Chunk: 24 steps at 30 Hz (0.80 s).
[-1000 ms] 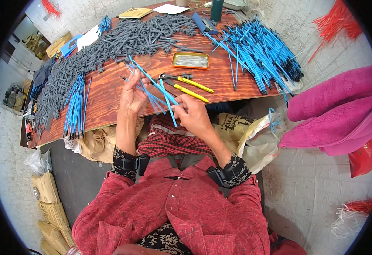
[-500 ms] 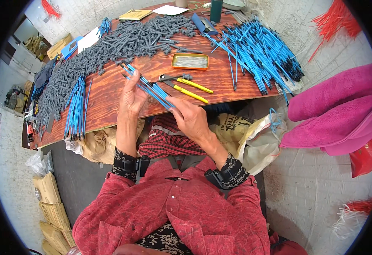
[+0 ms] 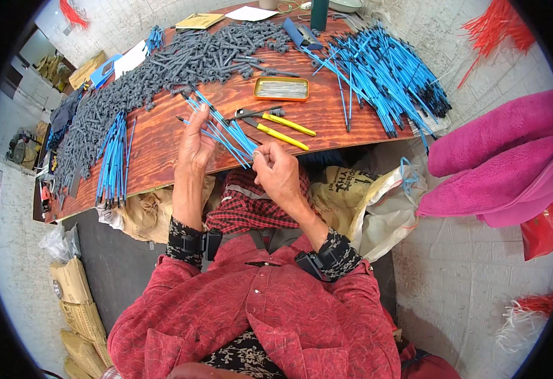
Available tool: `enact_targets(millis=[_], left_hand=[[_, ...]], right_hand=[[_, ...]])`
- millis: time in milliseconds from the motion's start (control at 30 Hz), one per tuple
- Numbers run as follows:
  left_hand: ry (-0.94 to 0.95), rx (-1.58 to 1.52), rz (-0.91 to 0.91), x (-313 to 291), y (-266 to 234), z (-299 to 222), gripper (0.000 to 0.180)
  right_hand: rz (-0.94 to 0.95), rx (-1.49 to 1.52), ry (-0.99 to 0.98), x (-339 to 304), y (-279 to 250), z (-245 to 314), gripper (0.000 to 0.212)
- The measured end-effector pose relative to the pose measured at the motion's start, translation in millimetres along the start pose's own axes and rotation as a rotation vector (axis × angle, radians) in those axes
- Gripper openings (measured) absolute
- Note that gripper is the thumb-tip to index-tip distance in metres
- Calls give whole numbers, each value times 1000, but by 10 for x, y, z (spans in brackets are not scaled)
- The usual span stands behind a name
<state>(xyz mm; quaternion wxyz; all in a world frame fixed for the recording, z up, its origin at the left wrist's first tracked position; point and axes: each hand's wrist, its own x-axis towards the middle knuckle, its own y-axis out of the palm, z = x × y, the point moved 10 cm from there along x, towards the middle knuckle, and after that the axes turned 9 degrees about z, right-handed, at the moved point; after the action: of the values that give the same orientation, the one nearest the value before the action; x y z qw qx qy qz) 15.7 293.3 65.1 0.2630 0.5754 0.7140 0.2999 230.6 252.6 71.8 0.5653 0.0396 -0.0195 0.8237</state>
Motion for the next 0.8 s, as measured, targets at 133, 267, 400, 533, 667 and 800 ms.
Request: enact_targets(millis=[133, 267, 400, 533, 667, 800], left_hand=[[12, 111, 32, -3, 12, -62, 20], [20, 173, 52, -23, 52, -109, 20], [-18, 238, 72, -58, 104, -131, 19], [-46, 230, 55, -87, 71, -118, 19], [-73, 302, 110, -123, 174, -149, 16], [-66, 329, 137, -103, 152, -171, 16]], right_hand=[[-16, -133, -39, 55, -36, 66, 11], [-75, -327, -129, 54, -104, 107, 10], [-179, -579, -202, 53, -188, 190, 10], [-175, -628, -209, 78, -176, 307, 11], [-228, -794, -288, 33, -171, 517, 9], [-200, -844, -320, 15, -106, 540, 6]])
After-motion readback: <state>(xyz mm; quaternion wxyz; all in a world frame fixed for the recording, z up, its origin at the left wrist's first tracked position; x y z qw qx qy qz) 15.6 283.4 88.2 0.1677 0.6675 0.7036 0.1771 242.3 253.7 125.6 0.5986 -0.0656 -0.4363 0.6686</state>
